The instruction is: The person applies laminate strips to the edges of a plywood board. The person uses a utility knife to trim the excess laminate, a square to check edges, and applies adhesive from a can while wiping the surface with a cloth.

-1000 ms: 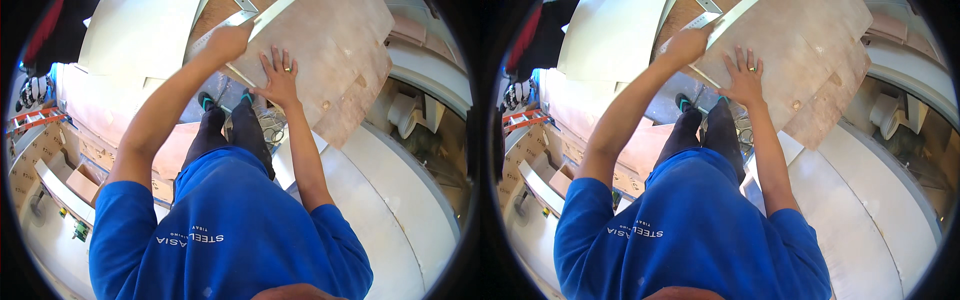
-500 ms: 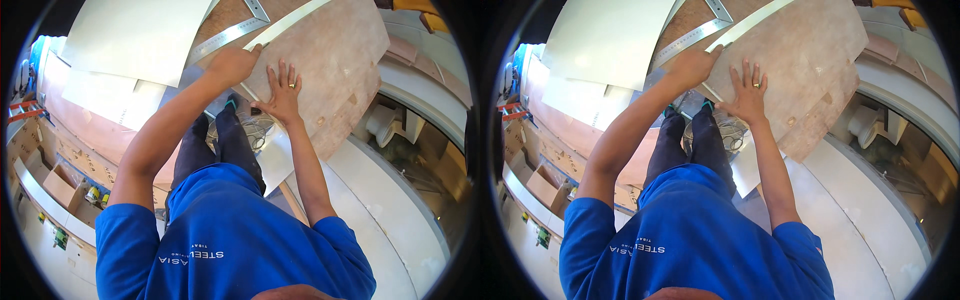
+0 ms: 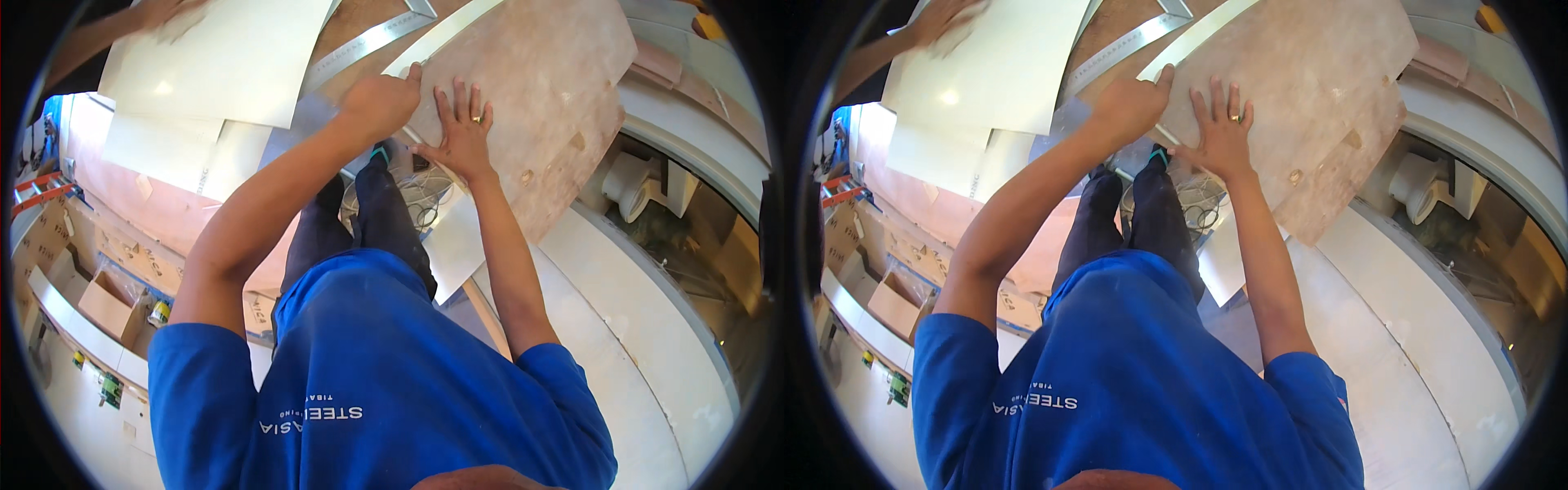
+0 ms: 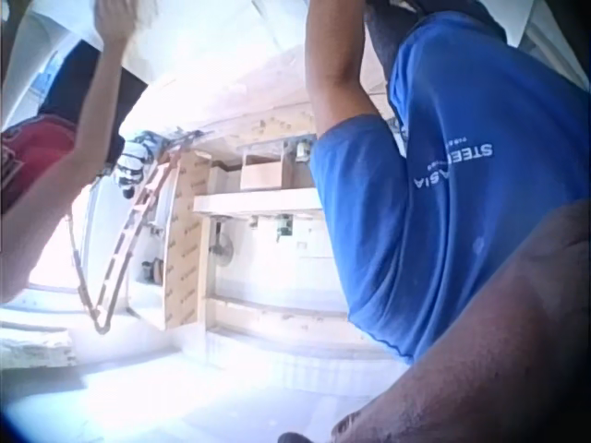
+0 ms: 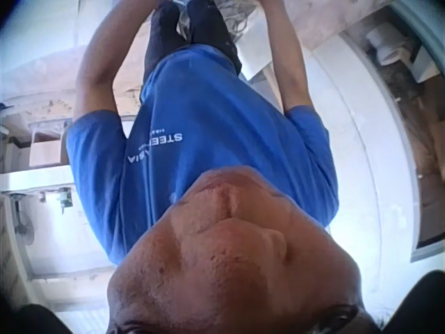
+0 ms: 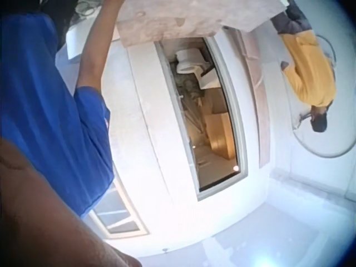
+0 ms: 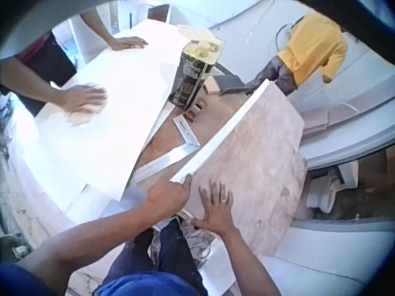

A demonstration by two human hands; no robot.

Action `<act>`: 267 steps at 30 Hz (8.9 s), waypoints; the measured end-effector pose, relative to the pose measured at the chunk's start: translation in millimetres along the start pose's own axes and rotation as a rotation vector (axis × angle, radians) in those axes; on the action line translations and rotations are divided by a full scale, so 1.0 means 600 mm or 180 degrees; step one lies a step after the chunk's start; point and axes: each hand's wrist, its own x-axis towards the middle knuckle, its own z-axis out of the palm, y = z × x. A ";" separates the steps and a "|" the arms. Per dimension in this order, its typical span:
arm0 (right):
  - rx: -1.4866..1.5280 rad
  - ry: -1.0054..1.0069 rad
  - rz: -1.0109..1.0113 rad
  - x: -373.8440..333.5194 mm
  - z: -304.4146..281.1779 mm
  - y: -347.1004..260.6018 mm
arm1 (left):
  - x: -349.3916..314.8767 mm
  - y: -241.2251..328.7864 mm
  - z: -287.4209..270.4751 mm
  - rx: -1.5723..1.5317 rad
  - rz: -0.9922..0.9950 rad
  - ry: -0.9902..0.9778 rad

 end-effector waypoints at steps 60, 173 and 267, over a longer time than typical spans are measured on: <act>0.0013 -0.0546 -0.0056 0.005 -0.010 0.006 | -0.024 0.026 -0.010 -0.0160 -0.0480 -0.0197; 0.3621 -0.3374 0.1834 -0.554 -0.055 0.065 | -0.388 -0.075 -0.187 -0.3628 -0.1430 -0.0681; -0.0113 0.1149 0.1544 0.186 -0.019 0.213 | -0.214 -0.003 0.090 -0.2841 -0.2007 0.1194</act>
